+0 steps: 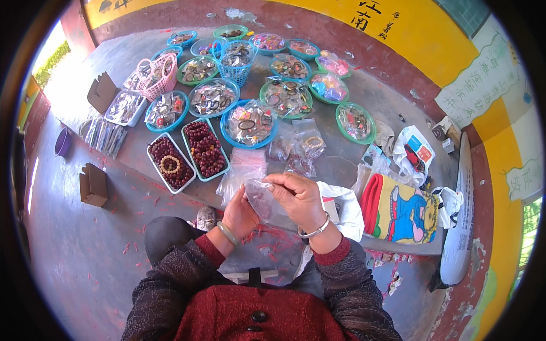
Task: The person sits on the floor and packs small, round, reddish-brown beads from rectangular trays into clear plastic bags. They handle the beads and bags by hand, placing the filled bags on the floor next to other packaged items.
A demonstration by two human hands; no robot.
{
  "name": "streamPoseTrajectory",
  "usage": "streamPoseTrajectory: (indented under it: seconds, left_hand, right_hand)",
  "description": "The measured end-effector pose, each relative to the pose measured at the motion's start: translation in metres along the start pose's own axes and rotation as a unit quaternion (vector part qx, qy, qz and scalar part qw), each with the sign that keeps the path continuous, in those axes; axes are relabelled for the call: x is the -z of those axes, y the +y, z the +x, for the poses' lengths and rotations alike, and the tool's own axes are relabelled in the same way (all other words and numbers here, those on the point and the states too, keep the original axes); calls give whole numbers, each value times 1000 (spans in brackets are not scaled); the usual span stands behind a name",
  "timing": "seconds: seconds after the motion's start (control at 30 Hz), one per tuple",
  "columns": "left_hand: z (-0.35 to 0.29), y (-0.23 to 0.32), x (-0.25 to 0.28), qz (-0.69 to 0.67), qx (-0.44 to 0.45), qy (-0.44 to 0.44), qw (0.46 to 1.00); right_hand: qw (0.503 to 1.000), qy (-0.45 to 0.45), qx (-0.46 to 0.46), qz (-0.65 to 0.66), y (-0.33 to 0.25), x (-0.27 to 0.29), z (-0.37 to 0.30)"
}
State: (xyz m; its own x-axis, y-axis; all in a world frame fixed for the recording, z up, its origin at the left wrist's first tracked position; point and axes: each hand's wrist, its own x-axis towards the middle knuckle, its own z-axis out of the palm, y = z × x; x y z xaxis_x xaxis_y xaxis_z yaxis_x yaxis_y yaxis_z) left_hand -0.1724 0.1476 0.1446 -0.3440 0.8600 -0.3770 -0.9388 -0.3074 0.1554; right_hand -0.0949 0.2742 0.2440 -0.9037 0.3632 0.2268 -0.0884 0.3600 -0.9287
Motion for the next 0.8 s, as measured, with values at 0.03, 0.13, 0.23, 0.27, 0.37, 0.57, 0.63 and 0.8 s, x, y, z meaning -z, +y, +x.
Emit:
streamPoseTrajectory:
  seconds: [0.03, 0.13, 0.23, 0.27, 0.37, 0.57, 0.63, 0.8]
  left_hand:
    - [0, 0, -1, -1, -1, 8, 1000]
    - [7, -1, 13, -36, -9, -11, 999]
    - [10, -1, 28, -24, -9, -43, 999]
    - [11, -2, 31, -11, -23, -36, 999]
    - [14, 2, 35, 24, -68, 2, 997]
    - [5, 62, 14, 146, -180, 133, 964]
    - [-6, 98, -4, 248, -181, 160, 938]
    - [-29, 208, 2, 483, -257, 221, 808]
  right_hand:
    - [1000, 1, 7, 11, -2, 1, 0]
    - [998, 17, -1, 60, -3, 3, -3]
    - [990, 56, -46, 124, -3, 7, -5]
    - [988, 65, -48, 133, -6, 9, -4]
    - [968, 150, -69, 188, 4, 14, -4]
    - [924, 264, -82, 262, 34, 40, 14]
    - [924, 275, -85, 251, 37, 40, 16]
    - [936, 235, -114, 234, 39, 27, 16]
